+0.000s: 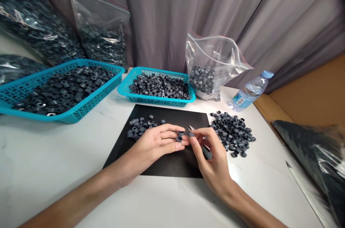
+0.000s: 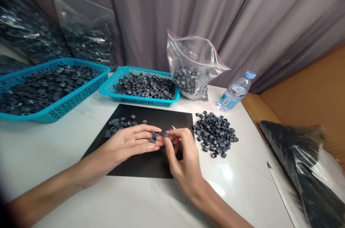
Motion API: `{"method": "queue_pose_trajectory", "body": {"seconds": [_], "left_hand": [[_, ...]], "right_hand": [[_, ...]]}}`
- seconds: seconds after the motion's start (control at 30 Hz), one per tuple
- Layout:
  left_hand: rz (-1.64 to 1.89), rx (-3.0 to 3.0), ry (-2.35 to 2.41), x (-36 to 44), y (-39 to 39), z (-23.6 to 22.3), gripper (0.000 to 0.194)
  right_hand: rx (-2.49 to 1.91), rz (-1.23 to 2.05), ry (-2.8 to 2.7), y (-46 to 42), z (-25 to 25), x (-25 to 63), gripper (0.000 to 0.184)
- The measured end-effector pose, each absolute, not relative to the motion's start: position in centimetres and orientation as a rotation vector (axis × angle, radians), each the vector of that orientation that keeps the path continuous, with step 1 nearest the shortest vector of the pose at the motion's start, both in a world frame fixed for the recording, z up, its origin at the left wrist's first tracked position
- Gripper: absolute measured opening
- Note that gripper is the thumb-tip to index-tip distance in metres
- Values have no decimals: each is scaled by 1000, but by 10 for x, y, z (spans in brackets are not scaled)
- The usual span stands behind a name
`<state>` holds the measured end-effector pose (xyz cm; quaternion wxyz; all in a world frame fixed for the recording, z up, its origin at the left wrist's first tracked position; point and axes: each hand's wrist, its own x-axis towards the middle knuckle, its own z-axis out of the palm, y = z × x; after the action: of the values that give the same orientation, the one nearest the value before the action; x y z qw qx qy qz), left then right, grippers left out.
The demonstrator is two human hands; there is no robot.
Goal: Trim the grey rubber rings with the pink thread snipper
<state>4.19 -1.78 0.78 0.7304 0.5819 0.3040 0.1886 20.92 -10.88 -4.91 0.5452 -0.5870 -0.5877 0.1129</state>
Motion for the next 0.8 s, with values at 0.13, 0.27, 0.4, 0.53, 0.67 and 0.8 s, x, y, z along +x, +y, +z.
{"method": "queue_pose_trajectory", "body": {"seconds": [0.13, 0.27, 0.4, 0.53, 0.67, 0.8], "left_hand": [[408, 1260, 644, 42, -17, 8, 38], [424, 1229, 669, 41, -19, 10, 36], [456, 1144, 676, 40, -22, 8, 31], [496, 1067, 677, 38, -24, 5, 30], [510, 1073, 678, 38, -23, 3, 30], [516, 1095, 691, 39, -24, -2, 32]], "right_hand": [[-1359, 278, -1411, -108, -48, 208, 13], [-1360, 233, -1465, -109, -46, 207, 13], [-1324, 206, -1551, -112, -45, 208, 17], [-1293, 148, -1665, -115, -44, 207, 22], [-1296, 68, -1689, -113, -44, 205, 24], [-1321, 36, -1656, -109, -45, 204, 21]]}}
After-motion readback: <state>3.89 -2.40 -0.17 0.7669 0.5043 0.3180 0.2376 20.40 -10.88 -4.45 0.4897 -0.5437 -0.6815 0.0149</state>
